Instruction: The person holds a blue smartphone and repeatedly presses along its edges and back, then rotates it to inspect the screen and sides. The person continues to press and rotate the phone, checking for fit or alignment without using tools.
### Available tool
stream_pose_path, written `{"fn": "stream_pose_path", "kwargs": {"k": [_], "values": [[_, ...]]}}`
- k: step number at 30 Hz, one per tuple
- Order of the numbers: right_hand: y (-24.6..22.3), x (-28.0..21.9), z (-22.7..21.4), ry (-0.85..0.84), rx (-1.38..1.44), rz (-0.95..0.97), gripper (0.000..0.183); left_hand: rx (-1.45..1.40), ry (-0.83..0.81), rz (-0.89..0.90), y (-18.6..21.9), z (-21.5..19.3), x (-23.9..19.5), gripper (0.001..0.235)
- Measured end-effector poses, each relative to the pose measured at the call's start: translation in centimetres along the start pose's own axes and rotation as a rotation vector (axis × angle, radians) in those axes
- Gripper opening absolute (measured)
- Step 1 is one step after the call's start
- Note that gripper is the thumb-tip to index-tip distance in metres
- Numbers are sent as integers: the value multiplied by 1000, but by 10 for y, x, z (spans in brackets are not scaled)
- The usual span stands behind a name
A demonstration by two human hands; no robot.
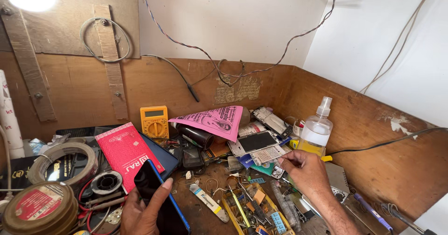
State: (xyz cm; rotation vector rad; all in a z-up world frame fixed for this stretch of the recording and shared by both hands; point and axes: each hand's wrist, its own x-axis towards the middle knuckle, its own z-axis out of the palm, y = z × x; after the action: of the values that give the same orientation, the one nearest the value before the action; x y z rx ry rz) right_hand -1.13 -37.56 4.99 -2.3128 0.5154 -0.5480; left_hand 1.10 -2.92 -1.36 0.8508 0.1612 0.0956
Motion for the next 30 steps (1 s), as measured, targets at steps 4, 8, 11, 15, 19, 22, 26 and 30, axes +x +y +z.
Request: {"fn": "stream_pose_path", "kwargs": {"k": [4, 8, 11, 15, 19, 22, 26, 30], "values": [[-4, 1, 3, 12, -13, -24, 21, 3, 5, 1, 0, 0, 1, 59], [-3, -4, 4, 5, 34, -58, 21, -9, -5, 8, -3, -1, 3, 57], [-5, -13, 6, -39, 73, -60, 21, -7, -63, 22, -3, -3, 5, 55], [-7, -34, 6, -252, -6, -65, 20, 8, -90, 59, -2, -6, -1, 55], [-14, -51, 7, -433, -64, 5, 24, 33, -70, 55, 0, -4, -2, 55], [-20, -56, 6, -434, -89, -48, 22, 59, -61, 42, 2, -6, -4, 57], [-20, -56, 2, -383, -47, -47, 20, 66, -54, 23, 3, -4, -5, 57], [-8, -54, 2, -342, -9, -56, 21, 48, -58, 13, 5, -3, -6, 56]]}}
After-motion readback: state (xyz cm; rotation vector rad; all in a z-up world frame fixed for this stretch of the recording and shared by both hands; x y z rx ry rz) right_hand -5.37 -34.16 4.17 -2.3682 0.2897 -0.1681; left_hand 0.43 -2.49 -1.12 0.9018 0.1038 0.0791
